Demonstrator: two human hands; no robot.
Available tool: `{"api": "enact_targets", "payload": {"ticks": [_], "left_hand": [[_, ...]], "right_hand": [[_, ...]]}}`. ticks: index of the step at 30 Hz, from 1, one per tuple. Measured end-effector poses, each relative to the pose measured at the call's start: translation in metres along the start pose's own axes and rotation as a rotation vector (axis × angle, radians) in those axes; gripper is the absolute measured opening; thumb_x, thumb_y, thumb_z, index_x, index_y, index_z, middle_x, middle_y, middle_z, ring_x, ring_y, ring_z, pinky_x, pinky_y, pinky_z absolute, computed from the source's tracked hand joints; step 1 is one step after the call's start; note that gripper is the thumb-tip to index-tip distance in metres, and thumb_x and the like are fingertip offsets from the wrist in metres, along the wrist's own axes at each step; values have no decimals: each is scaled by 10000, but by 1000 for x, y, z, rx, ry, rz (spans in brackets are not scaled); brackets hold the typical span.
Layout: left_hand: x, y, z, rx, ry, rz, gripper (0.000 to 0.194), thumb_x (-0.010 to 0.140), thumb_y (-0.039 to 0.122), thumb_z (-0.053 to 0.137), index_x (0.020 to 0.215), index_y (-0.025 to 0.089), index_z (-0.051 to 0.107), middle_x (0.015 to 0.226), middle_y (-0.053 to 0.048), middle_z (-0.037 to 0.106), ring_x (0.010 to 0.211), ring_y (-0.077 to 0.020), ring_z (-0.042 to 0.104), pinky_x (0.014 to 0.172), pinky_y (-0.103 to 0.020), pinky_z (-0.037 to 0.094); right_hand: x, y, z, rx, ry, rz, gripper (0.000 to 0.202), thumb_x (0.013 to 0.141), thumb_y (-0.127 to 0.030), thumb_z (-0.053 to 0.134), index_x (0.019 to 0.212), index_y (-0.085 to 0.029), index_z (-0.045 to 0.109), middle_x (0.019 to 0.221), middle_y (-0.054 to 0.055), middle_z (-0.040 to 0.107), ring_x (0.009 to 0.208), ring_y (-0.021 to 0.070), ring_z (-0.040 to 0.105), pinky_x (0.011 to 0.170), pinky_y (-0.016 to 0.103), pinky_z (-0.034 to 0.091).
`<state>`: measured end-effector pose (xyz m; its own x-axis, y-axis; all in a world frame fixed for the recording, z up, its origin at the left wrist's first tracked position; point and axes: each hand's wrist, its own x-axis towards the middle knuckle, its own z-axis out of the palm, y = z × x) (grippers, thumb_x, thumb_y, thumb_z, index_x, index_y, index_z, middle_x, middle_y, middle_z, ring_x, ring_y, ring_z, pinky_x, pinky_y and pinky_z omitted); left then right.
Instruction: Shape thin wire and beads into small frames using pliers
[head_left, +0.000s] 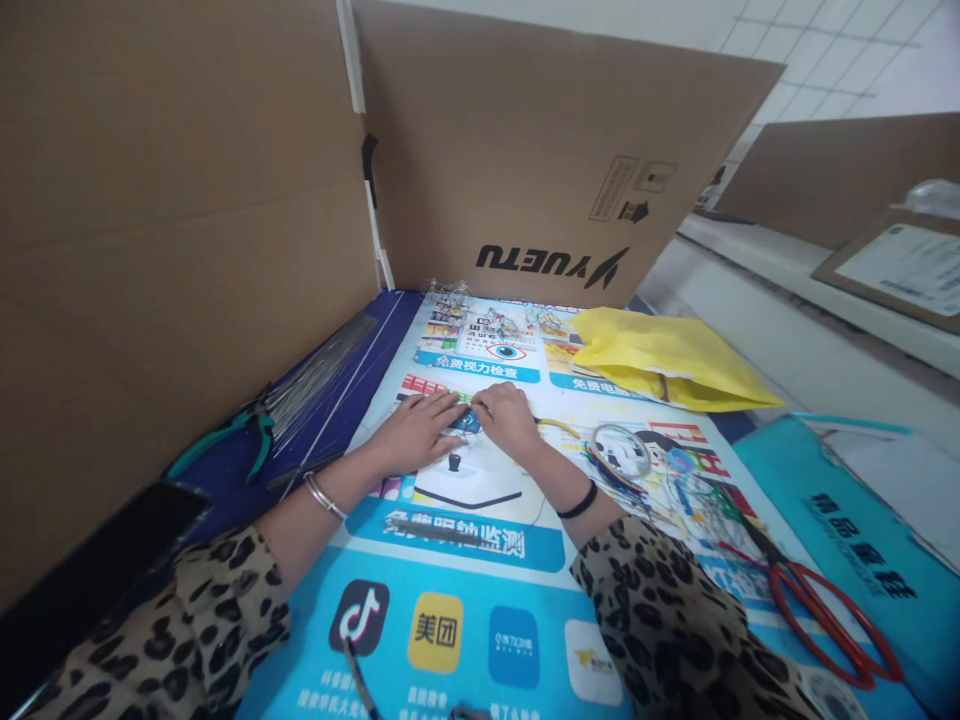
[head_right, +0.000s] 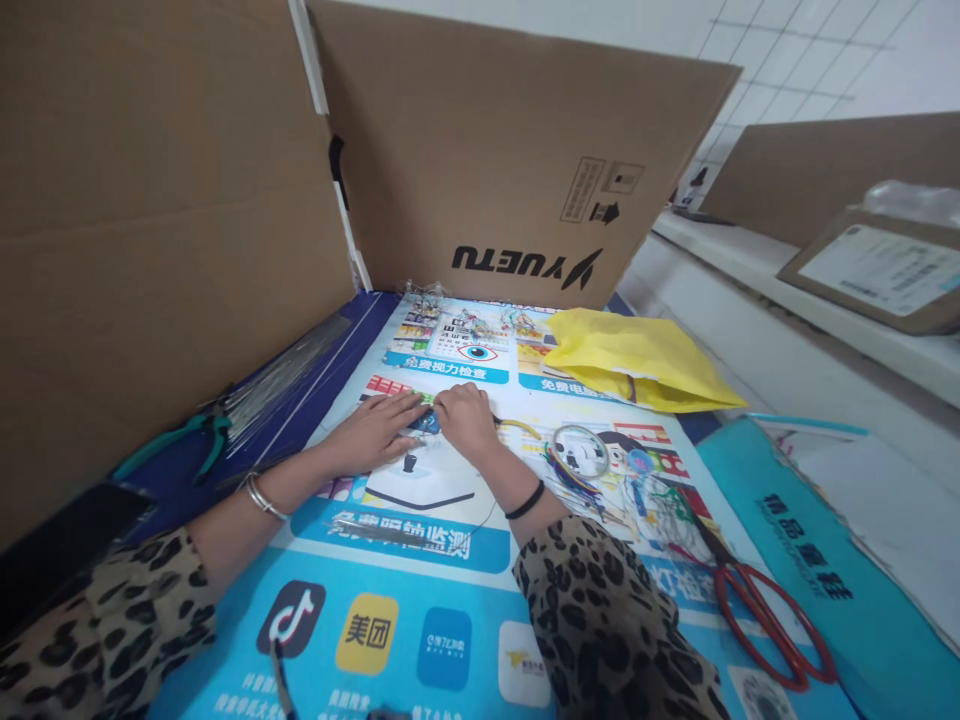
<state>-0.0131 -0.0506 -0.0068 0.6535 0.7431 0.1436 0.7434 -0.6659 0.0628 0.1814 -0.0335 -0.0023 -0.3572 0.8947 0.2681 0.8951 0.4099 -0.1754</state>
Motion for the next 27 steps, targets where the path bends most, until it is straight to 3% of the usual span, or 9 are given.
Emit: {"api": "enact_targets", "payload": {"ticks": [7,16,23,27], "left_hand": [[0,0,0,17,-2,16,613,910,562,251,1413,213,271,1471,-78,292,1355,-235,259,1064,-402,210],[-1,-2,3,8,28,34,603,904,549,285,1390,194,319,1459,-106,313,1355,-259,256,1066,-418,206],[1,-3,0,-101,22,-4,597,866,536,405,1377,232,348,1435,-103,360,1328,-266,312,1064,-457,225],[1,-10,-7,-295,26,-12,624,826,563,464,1362,256,380,1447,-94,340,1341,-281,284,1081,-477,205]], "right_hand": [[-10,-4,-5,-55,-31,-124,338,889,-360,424,1160,-204,554,1156,77,553,1051,224,424,844,353,332],[-14,-19,1,-189,-52,-177,391,924,-224,277,1232,-88,475,1206,172,512,1088,288,400,873,457,311],[-15,-26,-5,-204,-69,-149,373,923,-201,287,1214,-108,499,1190,157,541,1068,251,452,864,410,354],[-14,-19,-15,-158,-97,-126,360,915,-214,335,1233,-166,498,1233,101,545,1103,200,465,893,338,363]]}}
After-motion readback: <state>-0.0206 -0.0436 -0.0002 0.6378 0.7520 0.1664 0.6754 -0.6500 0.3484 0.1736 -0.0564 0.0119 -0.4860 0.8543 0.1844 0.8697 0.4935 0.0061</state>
